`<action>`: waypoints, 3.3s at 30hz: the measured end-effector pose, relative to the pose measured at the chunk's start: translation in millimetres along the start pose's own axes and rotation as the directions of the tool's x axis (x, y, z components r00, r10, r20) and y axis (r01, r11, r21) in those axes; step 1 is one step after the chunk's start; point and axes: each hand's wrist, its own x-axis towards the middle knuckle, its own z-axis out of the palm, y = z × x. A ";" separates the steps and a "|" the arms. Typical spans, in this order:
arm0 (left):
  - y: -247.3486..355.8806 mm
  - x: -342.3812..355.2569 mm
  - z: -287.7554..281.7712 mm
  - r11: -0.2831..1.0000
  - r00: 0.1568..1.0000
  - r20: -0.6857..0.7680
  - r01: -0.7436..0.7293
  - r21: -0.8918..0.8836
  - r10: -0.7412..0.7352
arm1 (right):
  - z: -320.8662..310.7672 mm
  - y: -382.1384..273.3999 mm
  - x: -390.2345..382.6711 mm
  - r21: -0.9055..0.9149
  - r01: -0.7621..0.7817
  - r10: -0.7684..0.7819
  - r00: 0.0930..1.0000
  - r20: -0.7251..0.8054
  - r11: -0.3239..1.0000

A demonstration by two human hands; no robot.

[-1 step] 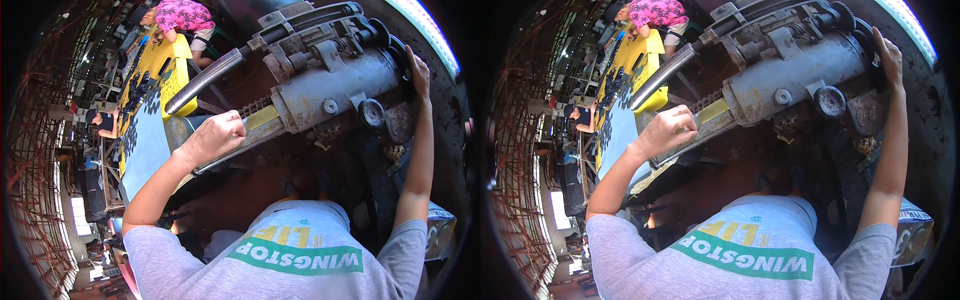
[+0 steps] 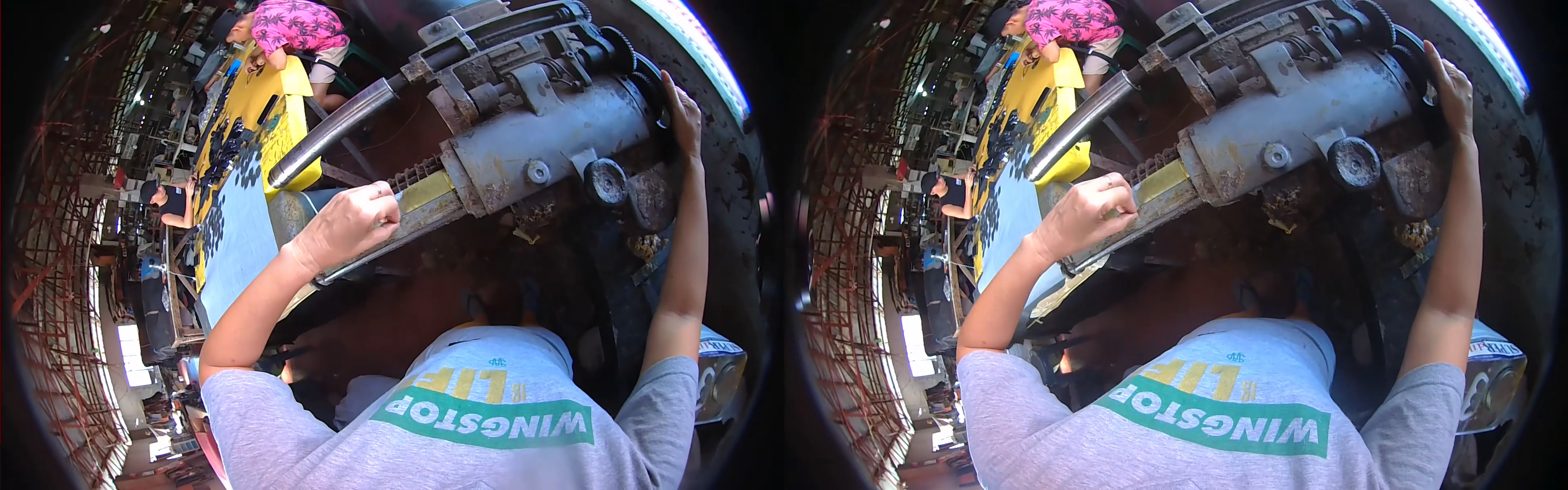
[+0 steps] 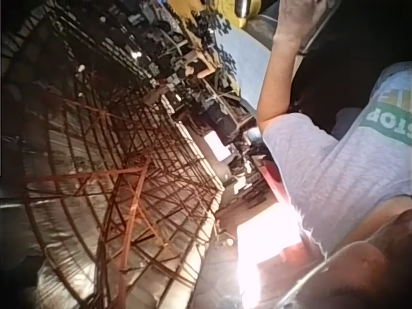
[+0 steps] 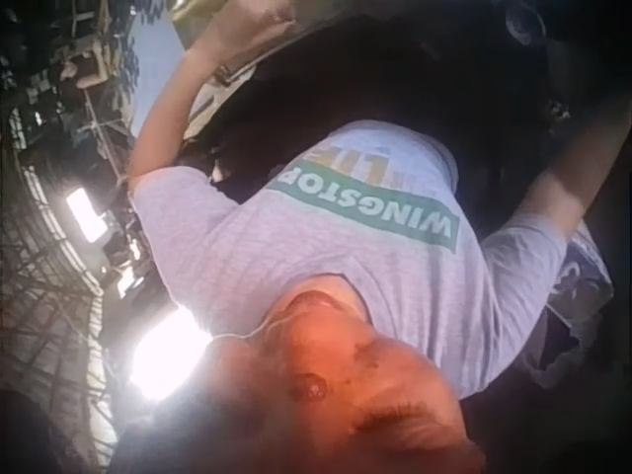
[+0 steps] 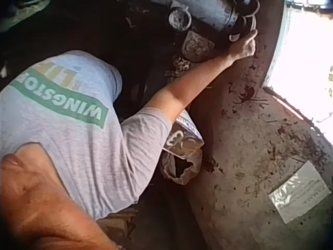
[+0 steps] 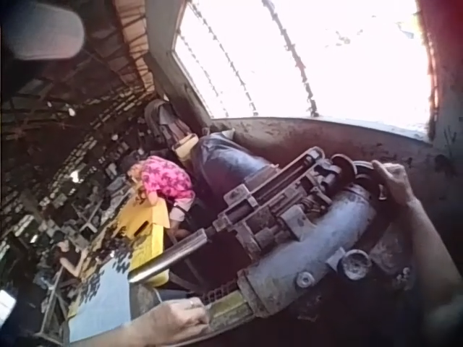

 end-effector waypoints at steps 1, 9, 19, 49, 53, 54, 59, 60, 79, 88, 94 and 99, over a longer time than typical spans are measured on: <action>0.3 1.0 -0.5 0.997 0.999 0.015 -0.041 0.062 0.040 | 0.7 -3.1 -1.1 0.019 -0.045 0.045 0.999 -0.002 0.999; 13.1 -1.6 3.6 0.977 0.996 -0.040 -0.072 0.200 0.081 | 6.2 14.0 -23.9 0.075 -0.027 0.039 0.986 -0.161 0.997; -5.3 -8.7 -12.8 0.968 0.989 -0.020 0.141 -0.206 -0.148 | 3.0 21.4 -117.0 0.500 -0.466 0.462 0.875 0.142 0.730; -3.6 -12.6 -14.4 0.989 0.994 0.098 -0.065 0.135 0.052 | 5.4 23.9 -79.2 0.564 -0.440 0.526 0.850 0.012 0.698; -6.5 3.9 -21.9 0.989 0.953 0.291 0.047 0.137 -0.086 | 17.5 64.6 -143.8 0.402 -0.476 0.549 0.831 -0.085 0.782; -5.2 7.2 -25.1 0.982 0.908 0.385 0.115 0.152 -0.166 | 17.4 54.3 -156.8 0.424 -0.559 0.601 0.798 0.043 0.712; -13.5 5.2 -26.4 0.942 0.833 0.471 0.335 -0.011 -0.291 | -21.8 -31.5 -95.7 0.646 -0.548 0.637 0.761 0.122 0.531; -13.8 2.0 -24.5 0.943 0.837 0.464 0.334 -0.015 -0.289 | -38.5 -65.6 -62.1 0.653 -0.557 0.579 0.786 0.215 0.514; -16.7 1.8 -24.3 0.725 0.774 0.455 0.605 -0.329 -0.440 | -0.5 -12.5 -32.1 0.574 -0.451 0.514 0.856 0.059 0.684; -17.9 -3.2 -15.3 0.740 0.845 0.384 0.519 -0.428 -0.372 | 5.7 80.7 -156.8 0.526 -0.606 0.673 0.735 0.084 0.596; -8.7 -10.8 -19.3 0.648 0.772 0.432 0.631 -0.427 -0.466 | -37.1 -125.5 24.3 0.556 -0.558 0.516 0.819 0.250 0.617; -10.6 -8.8 -15.5 0.601 0.769 0.428 0.639 -0.480 -0.475 | -11.2 -58.2 73.5 0.165 -0.642 0.514 0.720 0.467 0.749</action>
